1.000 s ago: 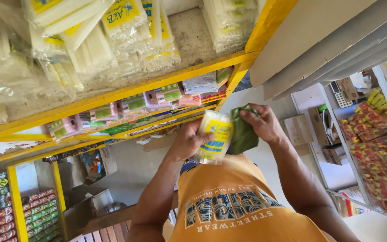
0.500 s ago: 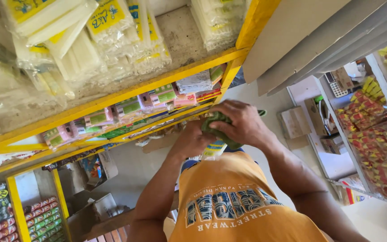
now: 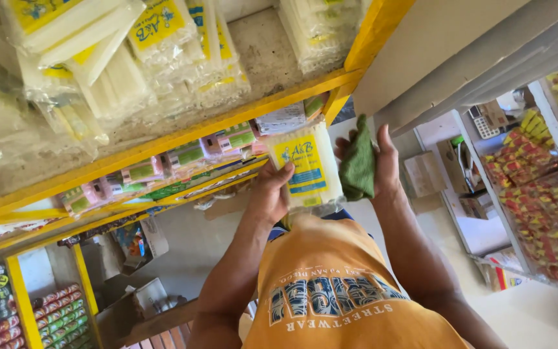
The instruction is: Wiping down plastic-packaged goods on a shelf using a cleaning cloth.
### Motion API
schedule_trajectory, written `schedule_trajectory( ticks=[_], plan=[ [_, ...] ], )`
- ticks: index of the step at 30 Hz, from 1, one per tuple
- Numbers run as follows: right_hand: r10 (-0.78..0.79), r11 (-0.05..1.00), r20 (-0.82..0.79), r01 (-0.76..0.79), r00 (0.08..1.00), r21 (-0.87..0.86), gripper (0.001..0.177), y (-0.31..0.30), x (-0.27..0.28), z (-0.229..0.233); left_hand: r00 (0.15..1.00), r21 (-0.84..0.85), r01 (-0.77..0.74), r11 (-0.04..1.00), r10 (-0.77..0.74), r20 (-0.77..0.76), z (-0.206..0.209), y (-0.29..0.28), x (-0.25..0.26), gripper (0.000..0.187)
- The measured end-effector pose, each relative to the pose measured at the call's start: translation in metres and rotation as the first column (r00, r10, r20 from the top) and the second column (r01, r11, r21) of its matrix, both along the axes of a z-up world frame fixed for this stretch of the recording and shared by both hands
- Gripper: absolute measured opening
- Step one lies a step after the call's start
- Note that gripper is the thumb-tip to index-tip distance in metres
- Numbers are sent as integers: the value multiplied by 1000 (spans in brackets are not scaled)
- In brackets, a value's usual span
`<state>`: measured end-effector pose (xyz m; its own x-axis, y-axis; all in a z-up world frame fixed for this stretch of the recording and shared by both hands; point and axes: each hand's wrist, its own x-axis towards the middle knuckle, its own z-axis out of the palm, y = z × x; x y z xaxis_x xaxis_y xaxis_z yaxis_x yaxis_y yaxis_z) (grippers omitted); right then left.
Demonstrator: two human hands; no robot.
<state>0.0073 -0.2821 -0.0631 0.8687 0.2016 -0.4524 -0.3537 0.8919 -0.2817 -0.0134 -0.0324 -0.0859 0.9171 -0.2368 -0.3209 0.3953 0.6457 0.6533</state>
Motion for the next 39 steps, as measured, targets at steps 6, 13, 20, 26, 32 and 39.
schedule_trajectory(
  ticks=[6, 13, 20, 26, 32, 39],
  plan=[
    [262, 396, -134, -233, 956, -888, 85, 85, -26, 146, 998, 52, -55, 997, 57, -40, -2, -26, 1, 34],
    [313, 499, 30, -137, 949, -856, 26, 78, -68, 43, 964, 45, -254, 966, 257, -75, 16, -20, 18, 40],
    [191, 434, 221, 120, 956, -893, 21, 91, -55, 60, 963, -68, -224, 972, 210, -170, 5, -35, 15, 46],
    [265, 343, 126, 29, 956, -939, 27, 97, -75, 35, 950, -58, -291, 955, 281, -138, -5, -39, 22, 45],
    [67, 517, 244, 175, 968, -838, 32, 73, -60, 40, 957, -54, -279, 959, 272, -101, 9, -51, -2, 53],
    [145, 491, 174, 82, 974, -867, 27, 84, -64, 45, 958, -22, -276, 961, 272, -94, 22, -47, -6, 55]
  ],
)
